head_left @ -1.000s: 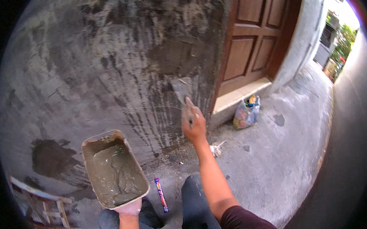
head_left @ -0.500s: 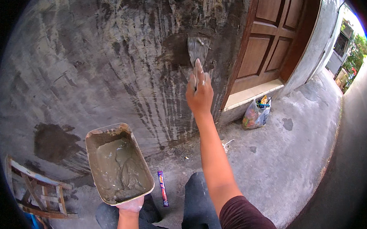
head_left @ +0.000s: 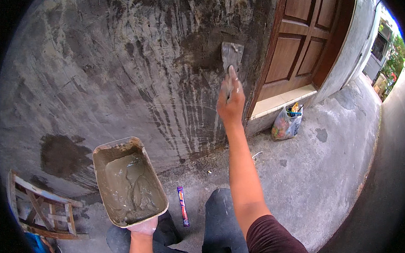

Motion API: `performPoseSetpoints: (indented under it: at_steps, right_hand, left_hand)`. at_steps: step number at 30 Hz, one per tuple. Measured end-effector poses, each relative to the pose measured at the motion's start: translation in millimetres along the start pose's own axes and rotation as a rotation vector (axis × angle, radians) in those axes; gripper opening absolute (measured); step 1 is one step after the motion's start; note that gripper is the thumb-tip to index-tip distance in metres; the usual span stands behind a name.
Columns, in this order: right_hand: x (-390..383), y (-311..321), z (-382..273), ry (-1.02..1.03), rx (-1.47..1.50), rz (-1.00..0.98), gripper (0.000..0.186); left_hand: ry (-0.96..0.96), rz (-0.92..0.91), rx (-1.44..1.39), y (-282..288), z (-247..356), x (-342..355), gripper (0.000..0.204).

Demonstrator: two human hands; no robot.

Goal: The person applies plaster to a concrete wall using a trowel and a container. They scoop plaster from the container and spread it onto the wall surface, smoothing it out with the trowel. Another person is visible in the background, also working on the wall.

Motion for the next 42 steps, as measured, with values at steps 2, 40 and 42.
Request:
performPoseSetpoints:
  at_steps: [2,40,42]
  right_hand:
    - [-25,0,-1,-0.104,0.022,-0.047,0.052]
    - [-44,-60,25,-0.099,-0.247,-0.169,0.056]
    - [-77,-51,38,-0.143,-0.293,-0.218,0.056]
  left_hand:
    - [-0.019,0.011,0.002,2,2,1,0.085]
    - [0.051,-0.036,-0.001,13,1,7,0.092]
    - [0.055,-0.047,-0.013,12,-1,9,0.093]
Point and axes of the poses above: each hand's wrist, its own x-axis towards the middle knuckle, its own y-axis out of the back of the hand, z = x × y, the point moved 7 cm from there along x, towards the middle knuckle, and after that the axes turned 13 degrees about x, right-handed, at the moved point
